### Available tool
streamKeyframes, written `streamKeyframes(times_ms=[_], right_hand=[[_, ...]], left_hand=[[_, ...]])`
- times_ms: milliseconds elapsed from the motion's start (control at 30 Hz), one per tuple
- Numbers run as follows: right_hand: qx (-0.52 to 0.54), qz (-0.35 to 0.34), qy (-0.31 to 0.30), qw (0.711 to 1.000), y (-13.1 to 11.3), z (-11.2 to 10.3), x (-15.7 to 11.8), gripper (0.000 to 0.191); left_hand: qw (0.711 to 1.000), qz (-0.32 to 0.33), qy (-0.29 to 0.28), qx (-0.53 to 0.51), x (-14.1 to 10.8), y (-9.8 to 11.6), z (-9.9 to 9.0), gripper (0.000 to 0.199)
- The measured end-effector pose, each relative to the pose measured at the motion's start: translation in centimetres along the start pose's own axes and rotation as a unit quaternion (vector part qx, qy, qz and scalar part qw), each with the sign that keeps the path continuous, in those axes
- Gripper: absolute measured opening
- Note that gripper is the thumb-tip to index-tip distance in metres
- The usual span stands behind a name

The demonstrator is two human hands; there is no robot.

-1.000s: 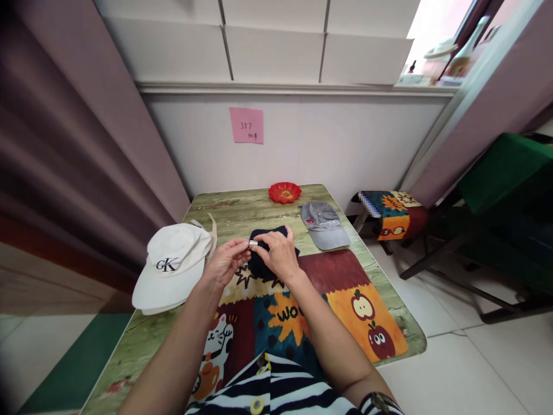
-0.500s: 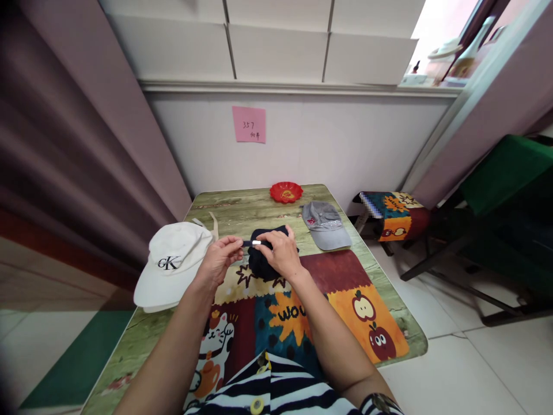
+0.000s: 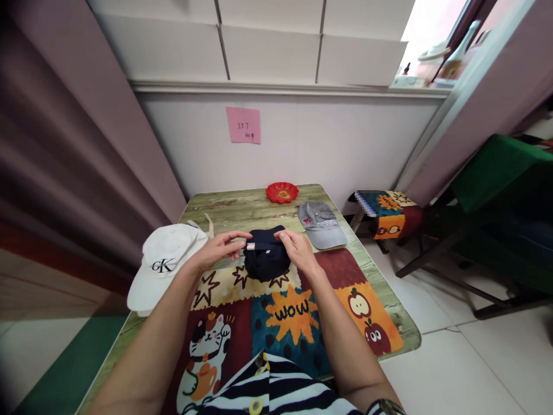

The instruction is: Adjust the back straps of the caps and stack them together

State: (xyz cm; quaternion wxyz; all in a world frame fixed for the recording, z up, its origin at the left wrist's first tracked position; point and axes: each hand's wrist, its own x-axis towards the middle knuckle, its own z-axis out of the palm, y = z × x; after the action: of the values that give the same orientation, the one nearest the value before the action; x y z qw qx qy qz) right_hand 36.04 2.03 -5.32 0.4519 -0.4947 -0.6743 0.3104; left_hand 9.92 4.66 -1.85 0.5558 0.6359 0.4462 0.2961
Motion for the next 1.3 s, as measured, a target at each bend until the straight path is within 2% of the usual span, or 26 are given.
streamKeyframes(times_ms=[133,233,333,567,767,1100,1300], right_hand=[[-0.052,-0.003,-0.065,0.997,-0.1,-0.7,-0.2,0.036],[-0.055,-0.001,-0.095,0.994,-0.1,-0.4,-0.2,0.032],[-0.044,0.009,-0.108,0.993,0.0,-0.1,0.0,0.03],[-0.001,0.002,-0.08,0.997,0.0,0.0,0.1,0.032],[0.009,0.024,-0.136,0.99,-0.4,0.4,-0.2,0.025],[0.033,0.013,-0.137,0.99,-0.5,0.9,0.0,0.033],[0.094,0.033,-0.146,0.984,0.1,1.3,0.0,0.033]], left_hand=[[0.997,-0.007,-0.073,0.009,0.5,1.0,-0.9,0.042],[0.989,-0.031,-0.141,-0.003,1.3,1.2,-0.5,0.043],[0.984,-0.042,-0.171,-0.004,1.8,0.8,0.2,0.037],[0.991,-0.015,-0.13,-0.01,1.4,0.4,0.3,0.025],[0.994,-0.03,-0.109,-0.013,1.2,0.3,-0.5,0.027],[0.994,-0.025,-0.107,-0.025,0.6,0.4,-0.6,0.026],[0.992,-0.035,-0.103,-0.062,0.7,-0.1,-0.3,0.028]])
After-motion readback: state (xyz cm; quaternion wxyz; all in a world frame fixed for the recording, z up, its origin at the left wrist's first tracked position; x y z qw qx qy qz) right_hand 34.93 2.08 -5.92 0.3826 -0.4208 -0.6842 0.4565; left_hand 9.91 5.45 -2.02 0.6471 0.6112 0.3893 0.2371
